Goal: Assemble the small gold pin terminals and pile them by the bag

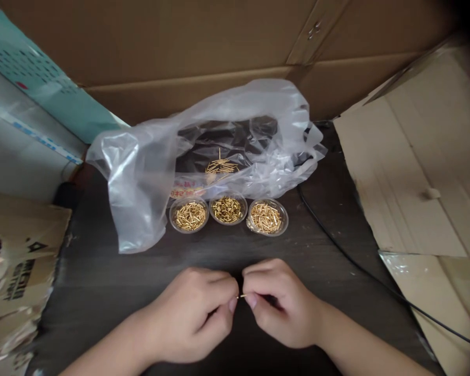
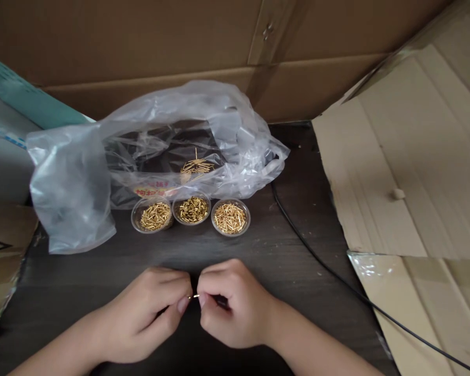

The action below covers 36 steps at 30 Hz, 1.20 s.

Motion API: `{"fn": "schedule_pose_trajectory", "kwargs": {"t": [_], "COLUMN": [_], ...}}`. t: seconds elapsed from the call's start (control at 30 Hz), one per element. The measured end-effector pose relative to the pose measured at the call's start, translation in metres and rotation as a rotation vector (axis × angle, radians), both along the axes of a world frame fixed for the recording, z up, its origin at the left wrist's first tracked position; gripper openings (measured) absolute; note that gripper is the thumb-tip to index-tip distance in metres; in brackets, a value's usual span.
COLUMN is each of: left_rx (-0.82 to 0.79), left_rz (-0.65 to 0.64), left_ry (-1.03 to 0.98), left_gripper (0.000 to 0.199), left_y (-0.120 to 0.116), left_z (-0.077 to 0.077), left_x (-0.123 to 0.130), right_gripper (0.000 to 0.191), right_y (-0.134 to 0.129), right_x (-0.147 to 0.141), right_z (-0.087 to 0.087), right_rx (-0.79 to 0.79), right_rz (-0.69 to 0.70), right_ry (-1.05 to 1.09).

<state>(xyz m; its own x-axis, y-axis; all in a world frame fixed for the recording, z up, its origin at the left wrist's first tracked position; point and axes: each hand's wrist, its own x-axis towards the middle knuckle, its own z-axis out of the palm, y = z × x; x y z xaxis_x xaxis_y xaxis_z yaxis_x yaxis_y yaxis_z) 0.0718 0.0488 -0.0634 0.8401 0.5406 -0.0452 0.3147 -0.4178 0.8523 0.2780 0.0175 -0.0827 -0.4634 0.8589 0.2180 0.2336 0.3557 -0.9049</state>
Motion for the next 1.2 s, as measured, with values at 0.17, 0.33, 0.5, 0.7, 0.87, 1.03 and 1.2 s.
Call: {"fn": "schedule_pose_trajectory", "kwargs": {"t": [0.17, 0.33, 0.5, 0.7, 0.87, 1.03, 1.2], "left_rx": [0.008, 0.024, 0.045, 0.014, -0.048, -0.149, -0.196], "left_rz": [-0.014, -0.03, -0.048, -0.056, -0.045, -0.036, -0.013], "left_ry": [0.023, 0.025, 0.054, 0.05, 0.028, 0.01, -0.024], "left_gripper": [0.018, 0.018, 0.016, 0.014, 0.015, 0.014, 0.015], "left_y": [0.0018, 0.0026, 0.0026, 0.0021, 0.0015, 0.001, 0.0002], "left_z": [-0.0002, 0.0002, 0.0009, 0.0001, 0.0005, 0.0018, 0.0039], "left_x": [0.0025, 0.003, 0.0036, 0.0008, -0.0001, 0.0003, 0.0006], "right_gripper": [0.027, 0.027, 0.026, 0.024, 0.024, 0.025, 0.018], "right_y": [0.0036, 0.0036, 0.0047, 0.0037, 0.0038, 0.0024, 0.0009], "right_x": [0.0016, -0.0001, 0.0009, 0.0019, 0.0027, -0.0002, -0.0028], "right_z": [0.0038, 0.0041, 0.0042, 0.0022, 0.0025, 0.0037, 0.0032], "right_rx": [-0.055, -0.096, -0.11, -0.163, -0.202, -0.205, -0.189], "right_rz": [-0.017, -0.003, 0.014, 0.024, 0.038, 0.03, 0.004], "right_ry": [0.073, 0.078, 0.076, 0.092, 0.107, 0.153, 0.192]}}
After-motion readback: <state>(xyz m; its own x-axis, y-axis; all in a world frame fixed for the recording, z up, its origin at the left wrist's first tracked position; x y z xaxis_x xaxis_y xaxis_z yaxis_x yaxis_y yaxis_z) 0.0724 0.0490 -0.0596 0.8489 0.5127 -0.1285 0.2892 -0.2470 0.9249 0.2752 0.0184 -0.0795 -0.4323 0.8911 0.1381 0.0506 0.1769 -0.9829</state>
